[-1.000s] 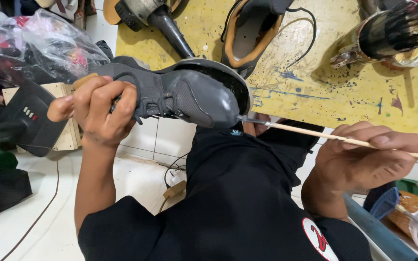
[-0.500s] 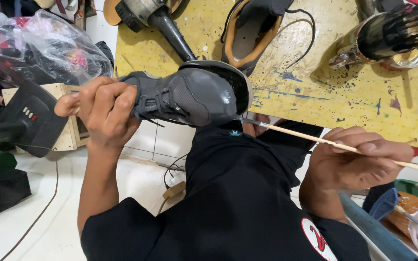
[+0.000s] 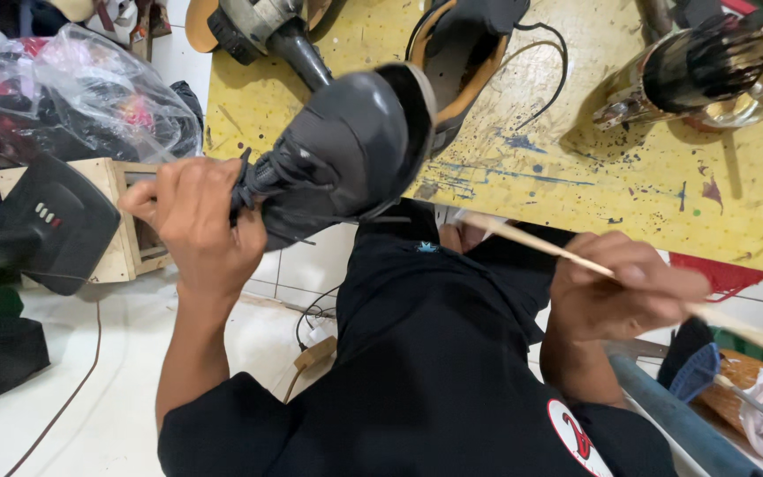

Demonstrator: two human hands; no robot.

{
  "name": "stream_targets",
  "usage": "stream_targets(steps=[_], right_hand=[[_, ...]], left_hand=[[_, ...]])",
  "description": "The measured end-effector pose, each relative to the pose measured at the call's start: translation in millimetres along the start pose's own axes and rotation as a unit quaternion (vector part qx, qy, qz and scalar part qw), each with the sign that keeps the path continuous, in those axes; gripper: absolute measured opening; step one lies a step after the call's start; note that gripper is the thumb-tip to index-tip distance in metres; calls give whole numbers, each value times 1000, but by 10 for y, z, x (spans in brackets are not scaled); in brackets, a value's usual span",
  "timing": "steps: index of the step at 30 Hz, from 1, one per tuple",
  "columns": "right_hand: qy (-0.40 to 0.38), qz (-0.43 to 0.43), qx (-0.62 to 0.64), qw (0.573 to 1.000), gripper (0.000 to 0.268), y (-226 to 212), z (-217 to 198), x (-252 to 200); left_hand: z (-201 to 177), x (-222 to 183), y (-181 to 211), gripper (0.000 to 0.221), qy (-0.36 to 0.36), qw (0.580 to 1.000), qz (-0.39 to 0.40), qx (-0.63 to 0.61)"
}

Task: The person applies adhesive using a small brush to the separated sole and upper of a shoe, then presses the parts together and wipes away excess adhesive.

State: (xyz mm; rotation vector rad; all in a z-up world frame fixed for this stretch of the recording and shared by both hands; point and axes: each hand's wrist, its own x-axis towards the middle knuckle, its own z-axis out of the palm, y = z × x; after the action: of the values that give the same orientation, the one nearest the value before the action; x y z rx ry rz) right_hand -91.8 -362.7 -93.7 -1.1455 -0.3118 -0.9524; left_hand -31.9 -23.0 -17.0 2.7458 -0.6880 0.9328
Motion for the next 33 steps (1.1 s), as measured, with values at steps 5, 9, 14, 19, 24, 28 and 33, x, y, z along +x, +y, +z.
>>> stream_targets(steps=[5, 9, 14, 19, 24, 28, 33], right_hand=[[-243, 462, 380, 764, 20, 33, -388, 108], [-202, -92, -224, 949, 26, 608, 181, -8], [-220, -131, -313, 915, 35, 943, 792, -70], [-212, -112, -392, 888, 37, 1054, 903, -165], [-223, -110, -377, 892, 37, 1193, 745, -196], [-224, -147, -393, 880, 53, 1331, 762, -248], [-218, -150, -378, 887, 51, 1482, 511, -369]], left_hand=[[-50, -38, 93, 17, -25, 997, -67, -38], [-35, -42, 94, 15, 2, 979, -143, -146], [21, 35, 115, 19, -20, 975, -183, -123], [76, 241, 204, 23, -25, 969, -213, -127], [179, 399, 241, 26, -33, 967, -224, -119], [291, 481, 287, 30, -30, 963, -251, -97], [367, 561, 347, 30, -33, 960, -260, -100]])
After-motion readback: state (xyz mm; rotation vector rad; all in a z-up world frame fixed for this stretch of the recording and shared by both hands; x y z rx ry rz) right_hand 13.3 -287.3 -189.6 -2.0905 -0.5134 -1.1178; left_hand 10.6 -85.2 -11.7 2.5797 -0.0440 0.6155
